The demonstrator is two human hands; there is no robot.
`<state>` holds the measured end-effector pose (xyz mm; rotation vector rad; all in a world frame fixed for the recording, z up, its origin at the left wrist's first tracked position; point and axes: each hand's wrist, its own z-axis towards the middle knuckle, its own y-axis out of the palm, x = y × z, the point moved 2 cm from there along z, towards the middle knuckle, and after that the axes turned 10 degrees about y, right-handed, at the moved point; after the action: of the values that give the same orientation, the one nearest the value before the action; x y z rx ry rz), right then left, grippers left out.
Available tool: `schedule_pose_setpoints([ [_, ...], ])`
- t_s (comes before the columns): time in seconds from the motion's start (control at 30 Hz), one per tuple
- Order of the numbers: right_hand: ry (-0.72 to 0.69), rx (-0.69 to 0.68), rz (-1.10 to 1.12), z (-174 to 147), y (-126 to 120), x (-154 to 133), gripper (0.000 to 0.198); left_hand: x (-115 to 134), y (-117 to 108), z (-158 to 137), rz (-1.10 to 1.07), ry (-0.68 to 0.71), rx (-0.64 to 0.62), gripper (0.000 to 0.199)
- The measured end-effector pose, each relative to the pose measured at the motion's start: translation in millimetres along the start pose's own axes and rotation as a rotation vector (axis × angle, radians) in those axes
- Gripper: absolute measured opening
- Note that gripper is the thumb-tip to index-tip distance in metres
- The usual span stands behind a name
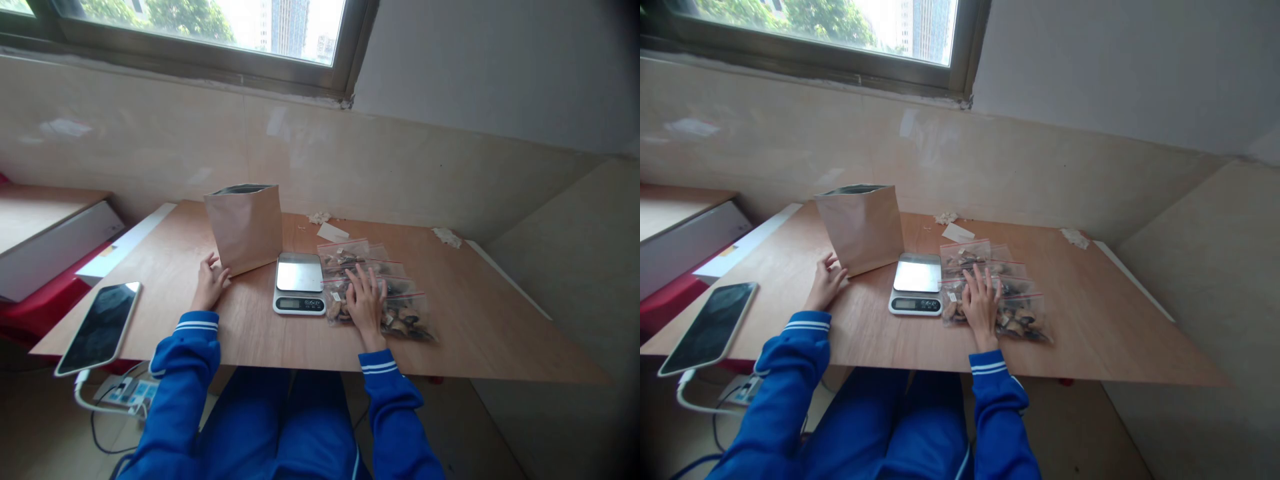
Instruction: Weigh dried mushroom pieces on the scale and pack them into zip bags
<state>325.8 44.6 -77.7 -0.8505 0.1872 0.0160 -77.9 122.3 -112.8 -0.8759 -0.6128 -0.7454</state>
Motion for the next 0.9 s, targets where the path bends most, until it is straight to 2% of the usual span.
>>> schedule_pose_setpoints([
  [0.1, -0.015, -0.049, 0.046, 3.4, 1.5, 3.9, 0.037, 9.0, -8.7, -15.1, -0.010, 0.010, 0.046, 0.060],
  [0.2, 0.009, -0.136, 0.039, 13.0, -2.4, 13.2, 0.030, 27.1, -15.2, -34.1, -0.073, -0.038, 0.078, 0.049],
  [0.33, 0.020, -0.312, 0.060, 33.3, -34.6, 11.8, 0.023, 69.9, -12.5, -64.1, -0.220, -0.129, 0.090, 0.030],
  [0.4, 0.014, -0.372, 0.135, 41.7, -63.4, -4.0, 0.024, 101.6, -5.0, -77.5, -0.359, -0.149, 0.062, 0.021],
  [0.43, 0.011, -0.388, 0.176, 44.5, -79.0, -16.2, 0.026, 120.1, 0.1, -82.6, -0.460, -0.131, 0.010, 0.019],
  [0.53, -0.014, -0.372, 0.338, 46.8, -120.6, -63.7, 0.022, 178.1, 15.4, -91.8, -0.746, -0.044, -0.254, 0.022],
  [0.57, -0.025, -0.381, 0.407, 45.5, -129.6, -80.7, 0.019, 193.9, 18.6, -92.9, -0.816, -0.042, -0.307, 0.023],
  [0.63, -0.050, -0.404, 0.557, 41.1, -138.8, -112.0, 0.015, 214.7, 21.4, -92.5, -0.895, -0.061, -0.297, 0.026],
  [0.73, -0.080, -0.463, 0.734, 31.8, -132.2, -146.7, 0.011, 216.7, 20.7, -89.8, -0.951, -0.153, -0.157, 0.028],
  [0.9, 0.029, -0.578, 0.961, 14.8, -103.2, -176.1, 0.013, 182.1, 17.4, -89.1, -0.929, -0.257, -0.027, 0.037],
])
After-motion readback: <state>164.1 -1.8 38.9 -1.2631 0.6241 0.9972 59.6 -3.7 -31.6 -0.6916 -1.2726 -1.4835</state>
